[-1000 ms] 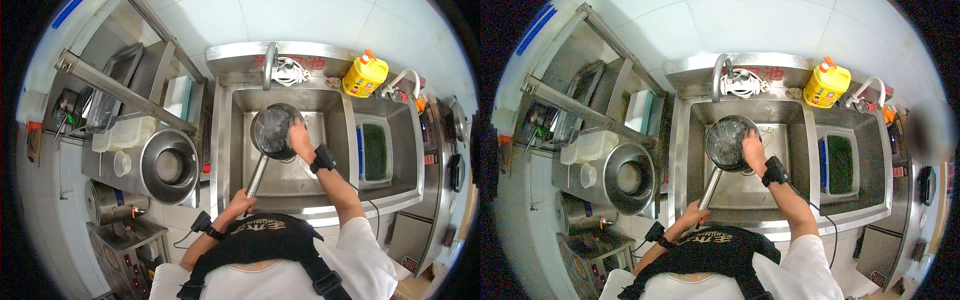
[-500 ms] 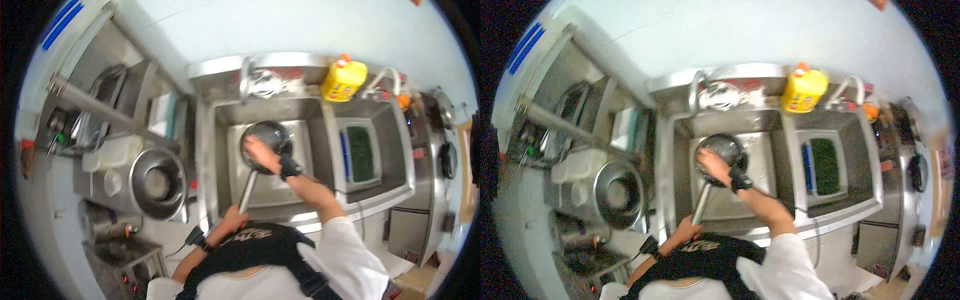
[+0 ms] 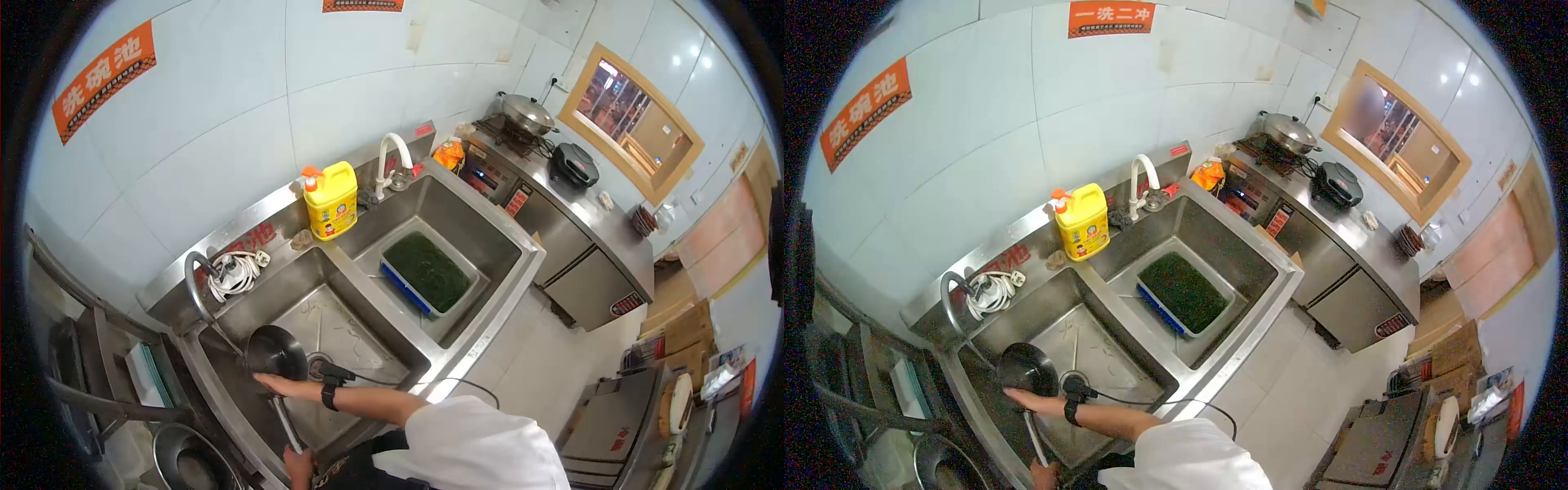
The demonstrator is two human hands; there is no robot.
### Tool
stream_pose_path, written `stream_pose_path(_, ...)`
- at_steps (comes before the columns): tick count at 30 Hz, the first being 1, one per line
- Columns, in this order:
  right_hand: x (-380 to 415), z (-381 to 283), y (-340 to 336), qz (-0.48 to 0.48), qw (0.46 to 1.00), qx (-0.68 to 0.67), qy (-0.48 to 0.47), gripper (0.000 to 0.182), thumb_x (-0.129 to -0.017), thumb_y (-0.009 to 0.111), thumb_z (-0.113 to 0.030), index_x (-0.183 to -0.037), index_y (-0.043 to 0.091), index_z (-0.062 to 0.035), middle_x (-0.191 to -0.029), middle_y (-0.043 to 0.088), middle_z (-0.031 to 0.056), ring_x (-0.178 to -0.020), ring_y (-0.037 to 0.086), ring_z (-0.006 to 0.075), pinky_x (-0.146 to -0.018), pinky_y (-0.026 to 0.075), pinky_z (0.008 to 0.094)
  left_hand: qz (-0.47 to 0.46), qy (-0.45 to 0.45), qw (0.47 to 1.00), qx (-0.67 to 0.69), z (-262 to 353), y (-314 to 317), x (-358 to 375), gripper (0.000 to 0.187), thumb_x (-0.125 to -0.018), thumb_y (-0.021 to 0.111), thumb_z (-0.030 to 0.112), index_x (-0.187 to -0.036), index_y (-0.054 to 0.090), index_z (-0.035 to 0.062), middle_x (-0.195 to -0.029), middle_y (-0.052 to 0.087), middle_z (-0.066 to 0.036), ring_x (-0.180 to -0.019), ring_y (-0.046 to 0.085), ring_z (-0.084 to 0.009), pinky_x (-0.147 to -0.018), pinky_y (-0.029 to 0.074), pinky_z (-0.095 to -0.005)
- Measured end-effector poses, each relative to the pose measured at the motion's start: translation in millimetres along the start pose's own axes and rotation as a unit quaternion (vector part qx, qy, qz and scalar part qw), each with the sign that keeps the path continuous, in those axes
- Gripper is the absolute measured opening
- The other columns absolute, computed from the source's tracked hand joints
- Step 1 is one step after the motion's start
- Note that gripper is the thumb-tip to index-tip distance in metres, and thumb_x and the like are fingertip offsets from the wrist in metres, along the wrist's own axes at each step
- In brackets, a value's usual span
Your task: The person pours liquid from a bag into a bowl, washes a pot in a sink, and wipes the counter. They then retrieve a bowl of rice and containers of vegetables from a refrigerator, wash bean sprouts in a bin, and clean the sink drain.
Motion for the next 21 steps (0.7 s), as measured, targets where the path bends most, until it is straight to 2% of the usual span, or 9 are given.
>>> stream_pose_path(2, -17.4, -0.8, -3.8, 0.227, 0.967, 0.059, -0.095, 0.057, -0.086, 0.044, -0.047, -0.099, 0.046, 0.0084, -0.080, 0.054, 0.0143, -0.072, 0.054, 0.0224, -0.065, 0.044, 0.0384, 0.077, 0.069, 0.991, -0.080, -20.4, -1.5, -26.9, 0.054, -0.063, 0.059, 0.011, -0.107, 0.040, -0.0130, -0.081, 0.059, -0.023, -0.068, 0.060, -0.0307, -0.062, 0.047, -0.0371)
stream_pose_path(5, -30.9, -4.6, -15.6, 0.174, 0.985, 0.009, 0.007, 0.038, -0.085, 0.055, -0.028, -0.109, 0.052, 0.0011, -0.099, 0.059, 0.0055, -0.088, 0.053, 0.0168, -0.079, 0.041, 0.0297, 0.202, 0.180, 0.945, -0.182, -7.2, -12.5, -18.1, 0.043, -0.064, 0.056, 0.009, -0.101, 0.042, -0.0089, -0.077, 0.058, -0.020, -0.066, 0.060, -0.0274, -0.058, 0.046, -0.0357)
stream_pose_path(7, -37.3, -4.8, -21.8, 0.199, 0.975, -0.091, -0.033, 0.037, -0.082, 0.060, -0.025, -0.106, 0.053, 0.0017, -0.091, 0.061, 0.0042, -0.082, 0.055, 0.0137, -0.075, 0.043, 0.0287, 0.253, 0.225, 0.919, -0.202, 27.9, -20.7, 9.0, 0.035, -0.065, 0.055, 0.008, -0.096, 0.044, -0.0062, -0.072, 0.057, -0.017, -0.060, 0.059, -0.0247, -0.053, 0.046, -0.0348)
stream_pose_path(9, -15.3, -38.0, -33.8, 0.229, 0.944, -0.231, -0.058, 0.048, -0.081, 0.060, -0.033, -0.106, 0.049, 0.0067, -0.083, 0.058, 0.0105, -0.067, 0.051, 0.0144, -0.057, 0.041, 0.0314, 0.022, 0.141, 0.966, 0.217, 58.2, -8.5, 29.7, 0.023, -0.068, 0.051, 0.004, -0.089, 0.044, -0.0019, -0.062, 0.051, -0.011, -0.048, 0.053, -0.0203, -0.044, 0.043, -0.0321)
stream_pose_path(10, -5.9, -52.1, -34.5, 0.233, 0.922, -0.302, -0.066, 0.053, -0.077, 0.061, -0.041, -0.105, 0.052, 0.0035, -0.089, 0.058, 0.0098, -0.078, 0.053, 0.0144, -0.061, 0.043, 0.0311, 0.022, 0.141, 0.965, 0.218, 70.5, -9.7, 42.3, 0.023, -0.068, 0.051, 0.004, -0.089, 0.044, -0.0019, -0.062, 0.051, -0.011, -0.048, 0.053, -0.0203, -0.044, 0.043, -0.0321)
stream_pose_path(12, -24.5, -23.4, -42.3, 0.256, 0.908, -0.330, -0.031, 0.044, -0.079, 0.061, -0.040, -0.097, 0.054, -0.0005, -0.081, 0.058, 0.0052, -0.070, 0.053, 0.0124, -0.058, 0.043, 0.0302, -0.187, -0.016, 0.846, 0.500, 76.2, 18.5, 60.9, 0.034, -0.085, 0.050, 0.025, -0.058, 0.034, 0.0136, -0.053, 0.029, 0.003, -0.047, 0.027, -0.0087, -0.050, 0.026, -0.0255)
stream_pose_path(14, -25.7, -13.5, -50.2, 0.280, 0.891, -0.357, 0.004, 0.036, -0.080, 0.060, -0.040, -0.090, 0.057, -0.0046, -0.072, 0.058, 0.0006, -0.062, 0.054, 0.0104, -0.055, 0.044, 0.0293, -0.228, -0.011, 0.838, 0.496, 61.0, 14.2, 47.0, 0.034, -0.085, 0.051, 0.025, -0.058, 0.034, 0.0137, -0.052, 0.029, 0.003, -0.047, 0.026, -0.0092, -0.050, 0.026, -0.0256)
stream_pose_path(17, 7.3, -32.4, -66.6, 0.232, 0.958, -0.132, 0.101, 0.048, -0.077, 0.059, -0.050, -0.085, 0.057, -0.0031, -0.062, 0.050, -0.0011, -0.054, 0.048, 0.0083, -0.049, 0.039, 0.0254, -0.243, 0.006, 0.852, 0.465, 63.0, 4.7, 50.2, 0.034, -0.084, 0.053, 0.025, -0.057, 0.035, 0.0144, -0.051, 0.028, 0.003, -0.046, 0.025, -0.0103, -0.049, 0.025, -0.0261)
stream_pose_path(21, 46.5, -32.9, -61.4, 0.035, 0.985, -0.063, 0.158, 0.045, -0.078, 0.057, -0.049, -0.088, 0.059, -0.0054, -0.056, 0.047, 0.0002, -0.054, 0.046, 0.0101, -0.050, 0.038, 0.0272, -0.182, 0.028, 0.886, 0.426, 31.2, -0.8, 25.0, 0.035, -0.081, 0.056, 0.031, -0.055, 0.036, 0.0181, -0.048, 0.029, 0.002, -0.044, 0.026, -0.0118, -0.049, 0.023, -0.0286)
Point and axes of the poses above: each hand's wrist, its own x-axis away from the middle knuckle, its own y-axis out of the palm, z = x × y, the point moved 7 cm from there along -x, towards the middle knuckle
